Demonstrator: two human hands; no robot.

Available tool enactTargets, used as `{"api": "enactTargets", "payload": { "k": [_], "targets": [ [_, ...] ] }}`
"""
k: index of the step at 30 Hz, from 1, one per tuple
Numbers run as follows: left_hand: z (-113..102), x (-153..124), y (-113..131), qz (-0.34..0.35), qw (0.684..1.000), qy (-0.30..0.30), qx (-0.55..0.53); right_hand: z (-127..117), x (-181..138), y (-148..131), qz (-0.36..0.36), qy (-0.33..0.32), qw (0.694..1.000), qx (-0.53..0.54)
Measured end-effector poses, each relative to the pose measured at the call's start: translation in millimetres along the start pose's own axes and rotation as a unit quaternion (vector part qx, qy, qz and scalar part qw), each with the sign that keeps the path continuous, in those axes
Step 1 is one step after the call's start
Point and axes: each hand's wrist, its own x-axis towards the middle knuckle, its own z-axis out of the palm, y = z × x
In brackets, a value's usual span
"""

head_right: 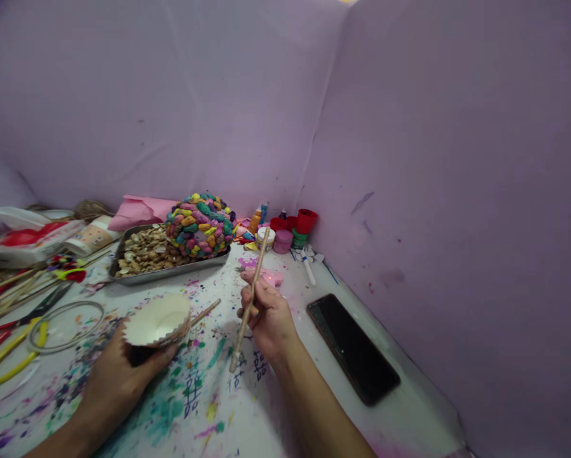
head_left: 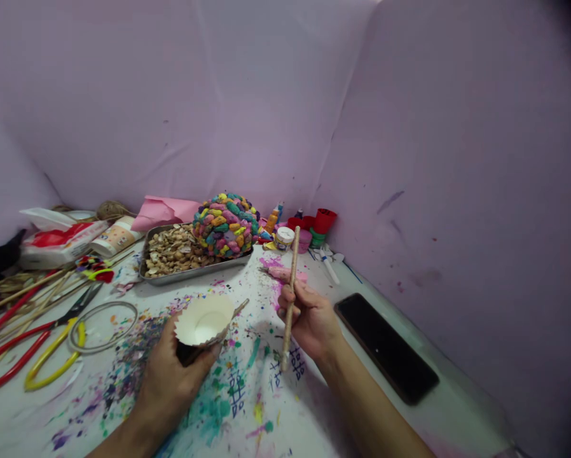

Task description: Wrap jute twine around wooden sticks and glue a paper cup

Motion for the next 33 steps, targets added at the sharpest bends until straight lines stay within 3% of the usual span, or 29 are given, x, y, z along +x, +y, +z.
{"api": "enactTargets", "payload": {
  "k": [4,13,25,33],
  "targets": [
    [1,1,0,-0.002,1.0,-0.007,0.005,1,-1,0,0.002,0.002,1.0,0.003],
    [-1,-2,2,-0.006,1.0,0.004,0.013,5,-1,-2,-0.032,0.07,0.996,-0.041],
    [-11,6,10,-0.017,0.999,0.045,0.0,3,0,-2,-0.038,0.076,0.996,-0.026],
    [-11,9,10,-0.024,0.999,0.038,-0.027,5,-1,-1,-0.037,0.079,0.995,-0.048]
  ]
}}
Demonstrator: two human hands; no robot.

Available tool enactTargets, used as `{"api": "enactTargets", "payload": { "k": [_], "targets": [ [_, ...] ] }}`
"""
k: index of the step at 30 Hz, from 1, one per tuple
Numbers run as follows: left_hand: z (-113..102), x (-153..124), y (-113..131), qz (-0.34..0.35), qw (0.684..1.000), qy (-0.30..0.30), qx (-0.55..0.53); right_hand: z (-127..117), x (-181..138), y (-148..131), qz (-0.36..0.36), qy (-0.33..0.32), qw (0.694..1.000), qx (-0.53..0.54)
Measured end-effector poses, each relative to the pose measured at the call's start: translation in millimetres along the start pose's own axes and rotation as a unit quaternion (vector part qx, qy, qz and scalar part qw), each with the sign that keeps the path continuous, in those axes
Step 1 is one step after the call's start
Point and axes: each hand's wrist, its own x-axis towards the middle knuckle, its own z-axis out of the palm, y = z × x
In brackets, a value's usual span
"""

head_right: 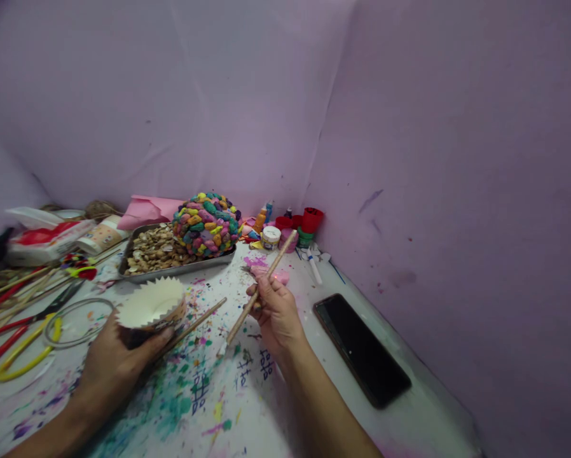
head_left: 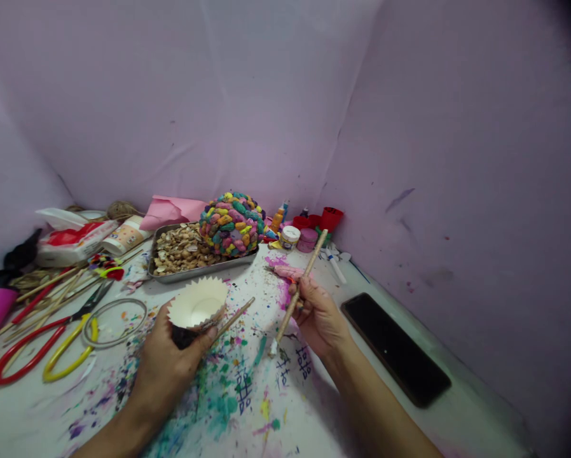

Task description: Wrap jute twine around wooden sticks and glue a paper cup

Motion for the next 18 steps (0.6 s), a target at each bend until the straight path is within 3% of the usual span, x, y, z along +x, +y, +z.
{"api": "enactTargets", "payload": {
  "k": [10,15,18],
  "targets": [
    [1,-1,0,-0.005,0.999,0.002,0.034,2,0,-1,-0.004,0.004,1.0,-0.017],
    [-1,6,0,-0.008,0.99,0.006,0.139,1,0,3,-0.015,0.016,1.0,-0.014],
    [-2,15,-6,-0.02,0.974,-0.021,0.224,0,1,4,-0.012,0.022,1.0,-0.007]
  ]
}}
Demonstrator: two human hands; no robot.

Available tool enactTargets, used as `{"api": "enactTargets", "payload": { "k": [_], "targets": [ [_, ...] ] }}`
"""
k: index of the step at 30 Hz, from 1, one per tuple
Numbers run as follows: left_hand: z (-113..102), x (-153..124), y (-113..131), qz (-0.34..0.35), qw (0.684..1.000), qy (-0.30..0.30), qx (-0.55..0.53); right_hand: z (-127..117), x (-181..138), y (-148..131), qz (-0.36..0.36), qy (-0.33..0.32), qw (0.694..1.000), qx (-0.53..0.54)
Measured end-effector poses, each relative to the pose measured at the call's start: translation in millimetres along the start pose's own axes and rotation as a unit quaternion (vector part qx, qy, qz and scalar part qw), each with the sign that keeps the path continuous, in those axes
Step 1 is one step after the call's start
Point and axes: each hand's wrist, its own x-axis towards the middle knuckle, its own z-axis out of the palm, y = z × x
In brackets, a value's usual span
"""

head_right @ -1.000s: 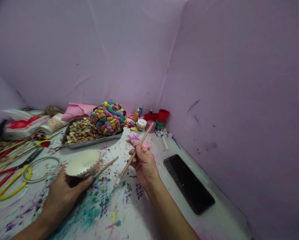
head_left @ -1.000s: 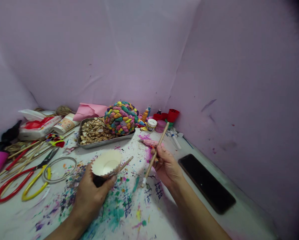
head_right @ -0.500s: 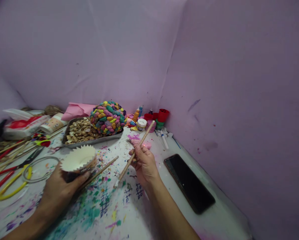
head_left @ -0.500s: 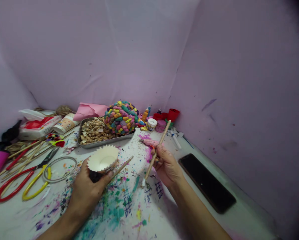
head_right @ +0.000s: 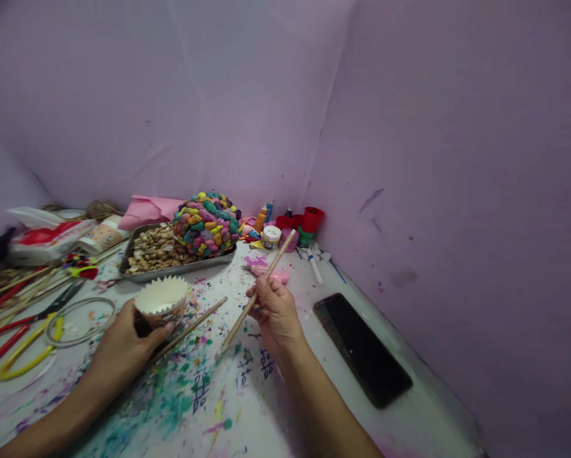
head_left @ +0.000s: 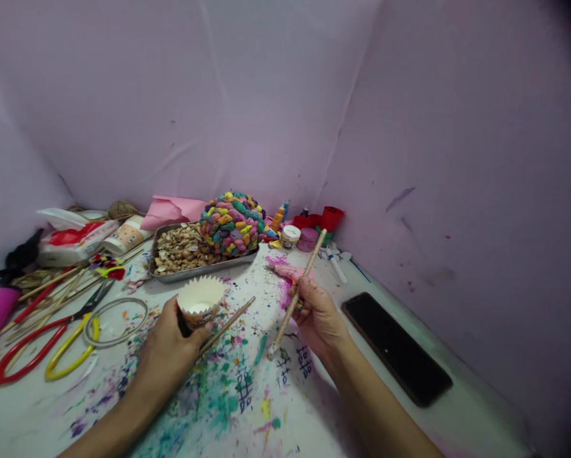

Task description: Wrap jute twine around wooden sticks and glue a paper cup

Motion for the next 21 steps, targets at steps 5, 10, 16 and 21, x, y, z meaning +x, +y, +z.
{"api": "enactTargets", "payload": {
  "k": [5,10,16,21],
  "targets": [
    [-2,15,-13,0.022,0.999,-0.019,0.046,-1,1,0,-0.003,-0.001,1.0,0.008],
    [-40,8,2,0.092,0.987,0.082,0.108,0,1,-1,-0.004,-0.003,1.0,-0.003],
    [-49,-43,30,0.37,0.925,0.074,0.046,5,-6,3,-0.034,0.002,0.999,-0.026],
    [-20,-61,38,0.371,0.927,-0.054,0.025,9,-13,11,-0.059,-0.005,0.996,-0.064]
  ]
}}
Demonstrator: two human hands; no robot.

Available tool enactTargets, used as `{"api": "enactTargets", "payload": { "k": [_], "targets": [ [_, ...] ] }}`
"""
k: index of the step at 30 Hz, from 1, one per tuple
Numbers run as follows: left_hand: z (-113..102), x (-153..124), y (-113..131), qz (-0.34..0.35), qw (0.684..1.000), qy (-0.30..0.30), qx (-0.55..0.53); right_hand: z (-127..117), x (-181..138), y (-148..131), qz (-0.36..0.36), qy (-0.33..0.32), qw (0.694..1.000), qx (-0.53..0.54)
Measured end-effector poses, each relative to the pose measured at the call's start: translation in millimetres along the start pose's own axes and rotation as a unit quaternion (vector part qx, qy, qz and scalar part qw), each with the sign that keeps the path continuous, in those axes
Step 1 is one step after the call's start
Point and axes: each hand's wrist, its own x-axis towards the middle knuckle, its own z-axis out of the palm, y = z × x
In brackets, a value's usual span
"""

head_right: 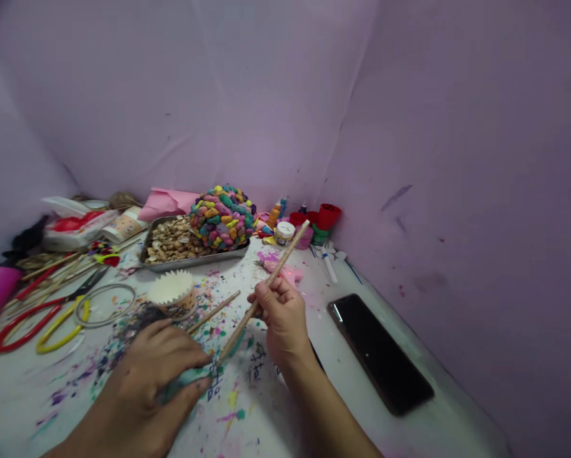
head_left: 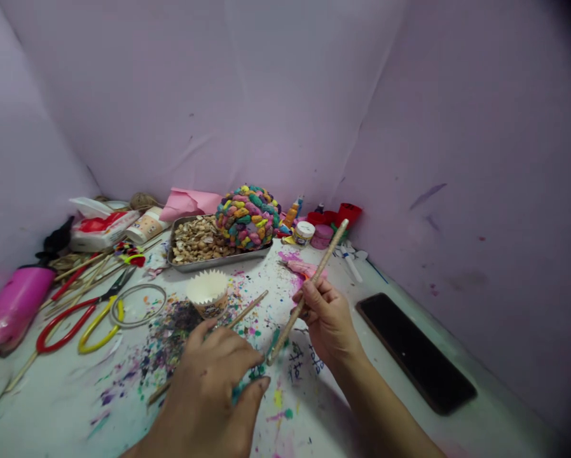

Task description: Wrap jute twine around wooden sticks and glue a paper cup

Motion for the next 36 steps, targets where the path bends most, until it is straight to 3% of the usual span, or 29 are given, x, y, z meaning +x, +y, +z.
{"api": "enactTargets", "payload": {
  "k": [6,26,31,36],
  "targets": [
    [4,0,-1,-0.059,0.998,-0.011,-0.034,5,-7,5,-0.029,-0.023,0.999,-0.036],
    [4,3,3,-0.044,0.997,-0.055,0.009,8,-16,10,-0.032,-0.029,0.998,-0.05],
    [3,7,3,-0.103,0.99,-0.094,-0.025,8,-16,10,-0.022,-0.055,0.997,-0.052],
    [2,12,3,-0.176,0.979,-0.082,-0.054,8,-13,7,0.004,-0.057,0.998,-0.026]
  ]
}}
